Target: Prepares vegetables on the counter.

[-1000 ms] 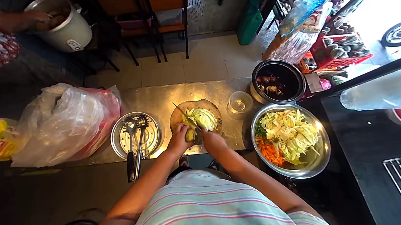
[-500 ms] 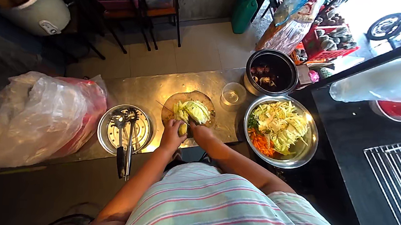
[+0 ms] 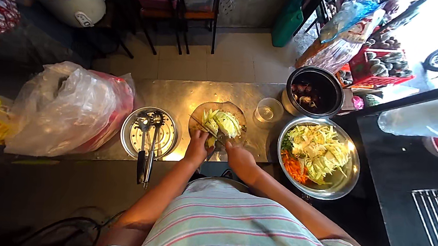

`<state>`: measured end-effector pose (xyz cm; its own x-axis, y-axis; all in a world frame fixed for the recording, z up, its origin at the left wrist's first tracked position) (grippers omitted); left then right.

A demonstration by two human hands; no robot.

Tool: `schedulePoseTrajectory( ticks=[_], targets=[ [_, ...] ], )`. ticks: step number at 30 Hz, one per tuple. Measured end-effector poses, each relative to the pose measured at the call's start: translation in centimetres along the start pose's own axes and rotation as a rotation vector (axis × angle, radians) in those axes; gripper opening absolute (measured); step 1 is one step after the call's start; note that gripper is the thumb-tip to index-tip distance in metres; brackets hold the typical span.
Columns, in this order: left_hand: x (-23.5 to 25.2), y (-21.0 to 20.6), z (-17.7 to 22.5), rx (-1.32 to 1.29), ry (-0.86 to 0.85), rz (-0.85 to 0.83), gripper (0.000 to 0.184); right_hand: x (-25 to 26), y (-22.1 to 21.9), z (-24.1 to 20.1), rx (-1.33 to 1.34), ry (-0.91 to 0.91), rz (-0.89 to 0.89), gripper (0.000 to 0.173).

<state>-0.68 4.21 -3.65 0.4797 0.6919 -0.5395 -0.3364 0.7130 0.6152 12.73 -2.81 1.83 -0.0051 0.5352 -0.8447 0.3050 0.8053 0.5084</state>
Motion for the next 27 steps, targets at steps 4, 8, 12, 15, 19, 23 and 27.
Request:
schedulePoseTrajectory(
  ticks=[4, 8, 12, 15, 19, 23, 27],
  targets=[
    [0.0, -0.1, 0.0, -0.029, -0.047, 0.032, 0.050, 5.7, -0.7, -0.4, 0.029, 0.048, -0.009, 0.045],
    [-0.1, -0.1, -0.1, -0.040, -0.059, 0.028, 0.050, 8.4, -0.1, 0.0, 0.056, 0.128, 0.006, 0.044],
    [0.2, 0.8, -0.3, -0.054, -0.067, 0.020, 0.050, 2.9, 2.1, -0.5, 0.027, 0.109, 0.039, 0.036],
    [0.5, 1.1, -0.4, -0.045, -0.070, 0.007, 0.049, -0.7, 1.6, -0.3, -0.013, 0.070, 0.064, 0.034],
    [0.5, 1.1, -0.5, -0.025, -0.072, 0.042, 0.046, -0.2, 0.4, 0.0, -0.032, 0.019, 0.024, 0.034],
    [0.5, 0.8, -0.5, -0.056, -0.104, 0.078, 0.043, 4.8, -0.6, -0.2, 0.013, 0.063, -0.001, 0.037],
    [0.2, 0.6, -0.8, -0.061, -0.125, 0.108, 0.041, 8.2, -1.3, -0.5, 0.058, 0.129, 0.023, 0.041]
  ],
)
Point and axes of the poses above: each hand's wrist, its own x-axis towards the middle knuckle, its own y-axis out of the back of the hand, z = x × y, the point moved 7 cm from there along x, towards the middle knuckle, and after that the axes turned 14 degrees about -z, right-handed, at the moved point
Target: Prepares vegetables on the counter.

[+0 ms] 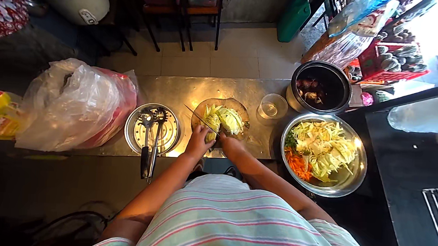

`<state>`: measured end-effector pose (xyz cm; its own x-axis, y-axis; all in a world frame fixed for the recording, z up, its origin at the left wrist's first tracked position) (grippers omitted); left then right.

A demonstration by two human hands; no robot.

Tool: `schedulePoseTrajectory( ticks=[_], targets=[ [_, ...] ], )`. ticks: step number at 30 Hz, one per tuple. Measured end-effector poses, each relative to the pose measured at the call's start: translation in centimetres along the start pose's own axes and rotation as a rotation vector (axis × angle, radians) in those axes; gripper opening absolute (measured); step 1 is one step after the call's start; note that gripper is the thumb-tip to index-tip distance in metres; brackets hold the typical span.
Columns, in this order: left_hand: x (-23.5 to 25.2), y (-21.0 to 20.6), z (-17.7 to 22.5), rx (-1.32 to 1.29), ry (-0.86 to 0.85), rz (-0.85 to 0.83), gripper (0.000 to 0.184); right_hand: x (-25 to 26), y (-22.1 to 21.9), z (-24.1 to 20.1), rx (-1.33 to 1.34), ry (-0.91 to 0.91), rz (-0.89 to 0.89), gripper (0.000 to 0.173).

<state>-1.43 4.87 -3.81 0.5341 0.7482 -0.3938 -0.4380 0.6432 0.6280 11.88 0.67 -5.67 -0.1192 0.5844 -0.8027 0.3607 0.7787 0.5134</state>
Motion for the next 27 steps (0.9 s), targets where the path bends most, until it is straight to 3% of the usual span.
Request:
schedulePoseTrajectory(
  ticks=[7, 11, 17, 22, 27],
  targets=[
    [-0.6, 0.0, 0.6, 0.078, 0.101, 0.012, 0.043, -5.8, 3.6, -2.2, -0.105, -0.034, 0.028, 0.035],
    [-0.7, -0.4, 0.5, 0.059, 0.123, -0.017, 0.042, -9.7, 2.8, -1.8, -0.125, -0.071, 0.008, 0.036],
    [-0.7, -0.3, 0.9, 0.074, 0.118, 0.016, 0.041, -5.6, 0.8, -1.3, -0.095, -0.104, -0.025, 0.043],
    [-1.0, -1.0, 0.4, 0.055, 0.075, 0.048, 0.039, 0.7, 0.1, 0.0, -0.027, 0.041, -0.026, 0.043],
    [-1.1, -0.7, 0.2, 0.020, 0.081, 0.021, 0.042, -4.9, 2.9, -1.1, -0.109, 0.008, 0.003, 0.034]
  ],
)
Point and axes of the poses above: each hand's wrist, its own x-axis towards the middle knuckle, its own y-axis out of the back of the hand, z = x × y, the point moved 7 cm from there along x, towards the middle knuckle, and after that the axes turned 14 degrees about -z, right-handed, at the moved point
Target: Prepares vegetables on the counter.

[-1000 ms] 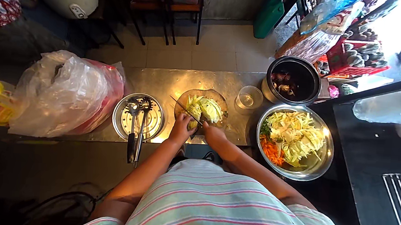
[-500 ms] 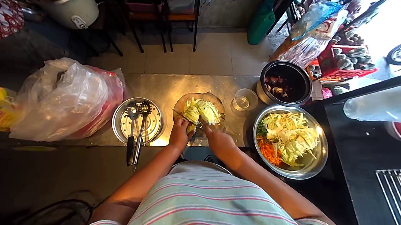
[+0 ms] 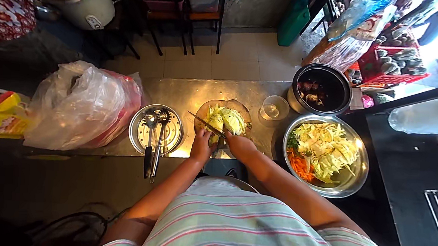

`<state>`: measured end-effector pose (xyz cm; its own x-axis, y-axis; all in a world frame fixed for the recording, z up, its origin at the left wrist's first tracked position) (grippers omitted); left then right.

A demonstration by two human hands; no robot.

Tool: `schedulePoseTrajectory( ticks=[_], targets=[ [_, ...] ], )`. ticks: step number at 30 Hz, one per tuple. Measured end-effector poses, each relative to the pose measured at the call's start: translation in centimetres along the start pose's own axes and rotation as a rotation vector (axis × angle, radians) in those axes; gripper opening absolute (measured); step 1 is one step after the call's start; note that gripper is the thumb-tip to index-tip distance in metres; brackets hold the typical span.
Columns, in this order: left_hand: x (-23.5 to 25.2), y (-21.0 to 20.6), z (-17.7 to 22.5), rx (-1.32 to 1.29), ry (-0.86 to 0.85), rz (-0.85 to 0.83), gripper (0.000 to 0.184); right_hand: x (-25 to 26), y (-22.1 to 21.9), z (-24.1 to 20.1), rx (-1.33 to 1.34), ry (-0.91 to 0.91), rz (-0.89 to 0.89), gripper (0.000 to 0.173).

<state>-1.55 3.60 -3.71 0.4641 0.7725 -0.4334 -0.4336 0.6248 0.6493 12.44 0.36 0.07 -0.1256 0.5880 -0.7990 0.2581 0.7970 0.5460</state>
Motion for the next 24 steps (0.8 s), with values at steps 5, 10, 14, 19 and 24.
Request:
schedulePoseTrajectory(
  ticks=[5, 10, 14, 19, 24],
  targets=[
    [0.0, -0.2, -0.4, -0.024, -0.002, -0.005, 0.042, -4.8, -0.9, -0.6, -0.034, -0.082, -0.036, 0.035],
    [0.0, 0.0, -0.2, 0.007, 0.016, -0.012, 0.042, -1.8, -2.4, -0.9, 0.004, -0.113, -0.035, 0.042],
    [-0.1, -0.4, -0.4, -0.007, -0.039, 0.037, 0.038, 3.7, -3.7, -0.1, 0.094, -0.028, -0.053, 0.043],
    [-0.1, -0.4, -0.7, -0.016, -0.056, 0.046, 0.039, 1.8, -1.7, -0.5, 0.051, 0.018, -0.015, 0.036],
    [-0.4, -0.6, -0.9, -0.024, -0.027, 0.017, 0.041, -4.5, -1.0, -1.3, -0.010, -0.065, -0.024, 0.035]
  ],
)
Point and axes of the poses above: each hand's wrist, its own x-axis towards the middle knuckle, its own y-axis out of the back of the hand, z = x × y, the point moved 7 cm from there along x, towards the middle knuckle, and after that the axes turned 14 degrees about -z, right-handed, at the moved point
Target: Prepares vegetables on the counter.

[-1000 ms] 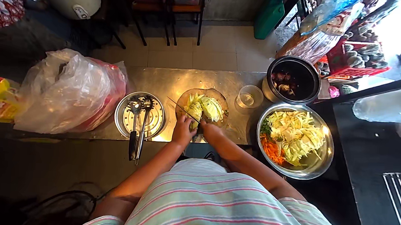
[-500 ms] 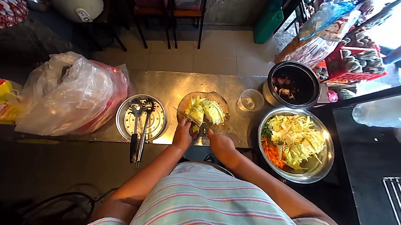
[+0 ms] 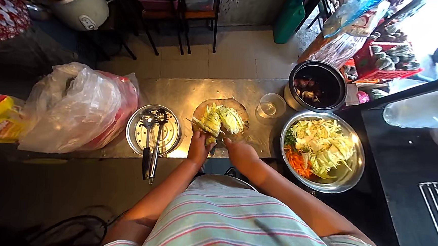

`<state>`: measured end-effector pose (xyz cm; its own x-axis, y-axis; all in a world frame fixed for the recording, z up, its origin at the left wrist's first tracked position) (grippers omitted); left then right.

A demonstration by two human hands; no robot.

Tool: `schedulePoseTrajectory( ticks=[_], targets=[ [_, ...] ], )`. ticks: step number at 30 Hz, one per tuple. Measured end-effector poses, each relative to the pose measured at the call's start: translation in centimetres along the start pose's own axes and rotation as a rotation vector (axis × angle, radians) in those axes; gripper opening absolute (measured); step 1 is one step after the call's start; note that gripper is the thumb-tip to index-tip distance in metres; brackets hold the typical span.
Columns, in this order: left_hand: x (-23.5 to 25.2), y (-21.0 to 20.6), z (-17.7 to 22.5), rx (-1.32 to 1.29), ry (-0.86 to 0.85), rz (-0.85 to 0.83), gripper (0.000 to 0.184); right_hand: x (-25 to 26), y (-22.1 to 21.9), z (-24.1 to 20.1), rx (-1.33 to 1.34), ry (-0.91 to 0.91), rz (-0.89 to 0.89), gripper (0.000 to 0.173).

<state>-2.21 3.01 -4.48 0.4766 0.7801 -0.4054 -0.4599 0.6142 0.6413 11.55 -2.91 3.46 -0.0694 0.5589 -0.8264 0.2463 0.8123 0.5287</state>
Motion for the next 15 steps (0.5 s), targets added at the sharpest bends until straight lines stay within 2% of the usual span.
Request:
schedulePoseTrajectory(
  ticks=[5, 11, 15],
  targets=[
    [0.1, -0.2, -0.1, 0.022, 0.011, 0.010, 0.044, 1.7, -1.2, 0.4, -0.007, -0.041, -0.047, 0.042],
    [-0.1, -0.7, -0.4, 0.011, -0.037, 0.056, 0.038, 8.9, -3.2, 0.5, 0.098, 0.097, -0.024, 0.038],
    [-0.2, -1.1, -0.7, 0.015, -0.041, 0.045, 0.042, 8.5, -2.2, 0.6, 0.071, 0.131, -0.027, 0.036]
  ],
)
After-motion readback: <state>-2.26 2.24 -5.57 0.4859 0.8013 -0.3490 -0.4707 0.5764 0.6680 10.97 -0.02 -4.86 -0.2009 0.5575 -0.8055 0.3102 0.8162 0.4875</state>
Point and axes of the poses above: each hand's wrist, its own x-axis towards the middle knuckle, its own y-axis out of the back of the hand, z = x × y, the point moved 7 cm from there along x, towards the middle knuckle, and after that the axes turned 14 degrees about -z, right-handed, at the moved point
